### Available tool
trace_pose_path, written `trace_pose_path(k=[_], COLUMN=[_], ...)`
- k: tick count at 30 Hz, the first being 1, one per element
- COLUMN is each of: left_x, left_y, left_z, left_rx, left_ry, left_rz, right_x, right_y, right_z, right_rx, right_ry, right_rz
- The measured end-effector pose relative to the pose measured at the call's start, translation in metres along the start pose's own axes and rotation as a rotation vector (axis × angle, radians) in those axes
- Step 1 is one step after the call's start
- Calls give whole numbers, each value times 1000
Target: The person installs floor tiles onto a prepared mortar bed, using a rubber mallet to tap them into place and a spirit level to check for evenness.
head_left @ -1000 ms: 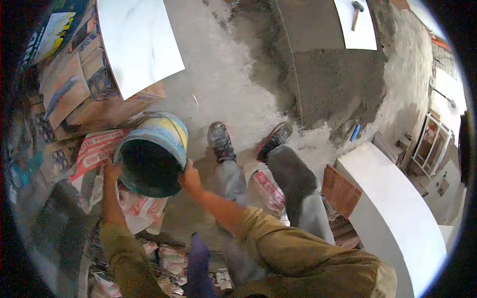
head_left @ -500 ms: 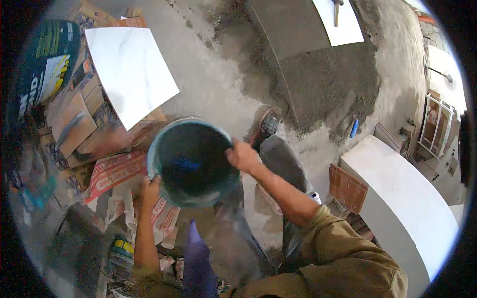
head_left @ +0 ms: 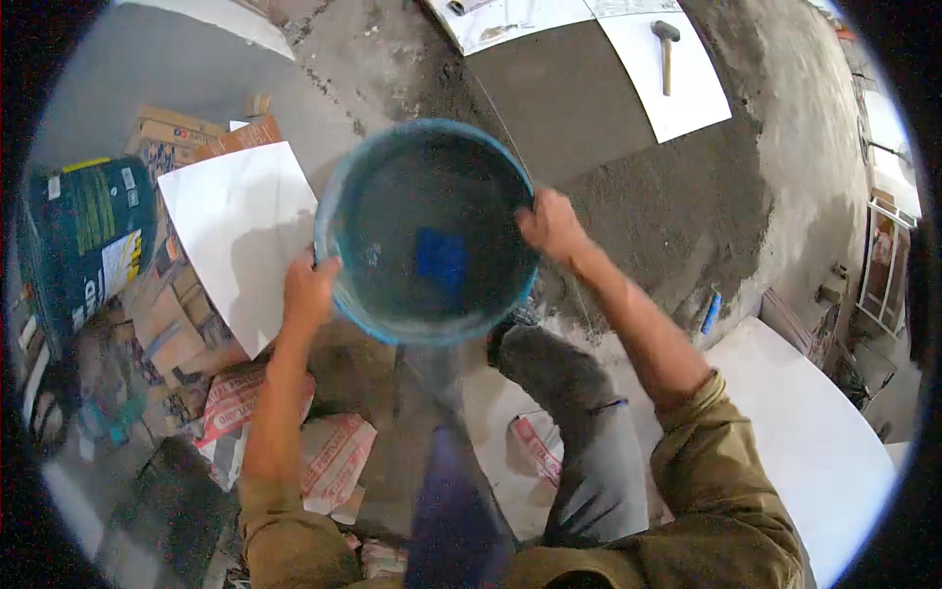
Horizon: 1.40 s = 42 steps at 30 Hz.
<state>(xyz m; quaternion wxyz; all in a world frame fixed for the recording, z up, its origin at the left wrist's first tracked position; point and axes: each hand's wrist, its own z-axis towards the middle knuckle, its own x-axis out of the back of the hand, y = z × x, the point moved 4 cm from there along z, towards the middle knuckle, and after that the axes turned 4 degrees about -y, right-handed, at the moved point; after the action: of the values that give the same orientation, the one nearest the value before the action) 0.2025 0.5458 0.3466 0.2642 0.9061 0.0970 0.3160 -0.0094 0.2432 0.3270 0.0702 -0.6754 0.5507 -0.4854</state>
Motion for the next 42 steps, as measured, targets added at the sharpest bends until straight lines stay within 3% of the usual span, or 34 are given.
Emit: trace_pose_path(k=[2,9,11,12,13,15,17,19,20,21,22,24,26,27,28,29,33,34,35,36,37,38,40,42], left_x=[17,64,84,95,94,90,106,117,123,128,127,103,65,70,84,97,124,131,140,149,159,161,160,151], left_y=[40,26,47,45,55,77,74,82,76,69,63,44,49,50,47,54,78,87,91,87,80,75,67,62], left_z=[33,225,238,259,262,260,289,301,311,321,324,318,288,291,307,324,358,357,356,363,374,383,397,391], left_rx=[2,-269,-229,-110,-131,-124,-243,-216,-233,-404,-569,-414,-333,-352,-378,-406,-508,-493,-473,-468,-496,-524,-509,-487], left_ry=[99,138,308,346,348,307,317,421,451,596,738,560,411,388,324,255,86,213,341,342,302,267,340,427], left_rz=[82,-74,92,166,185,-34,49,554,556,555,553,-146,-703,-670,-645,-630,-621,-522,-417,-427,-545,-662,-673,-673], right_x=[9,17,23,28,30,45,47,59,76,95,117,164,189,199,200,203,218,213,203,199,198,194,175,165], right_y=[-4,-25,-51,-63,-72,-85,-82,-70,-64,-56,-34,40,147,205,261,315,498,529,562,601,620,604,574,559], right_z=[52,220,251,261,267,279,289,298,286,271,275,274,236,212,180,143,-24,-60,-85,-110,-131,-134,-138,-119], right_rx=[89,266,258,267,321,403,235,330,362,395,493,617,558,366,26,-111,-156,-291,-186,-308,-426,-418,-743,-704], right_ry=[49,204,174,198,140,111,-83,-213,-130,-50,54,344,567,568,588,608,877,941,1066,1091,1121,1121,984,935], right_rz=[-15,-63,-161,-146,-141,-154,104,261,279,295,212,116,397,190,314,363,431,721,1044,981,912,903,730,756])
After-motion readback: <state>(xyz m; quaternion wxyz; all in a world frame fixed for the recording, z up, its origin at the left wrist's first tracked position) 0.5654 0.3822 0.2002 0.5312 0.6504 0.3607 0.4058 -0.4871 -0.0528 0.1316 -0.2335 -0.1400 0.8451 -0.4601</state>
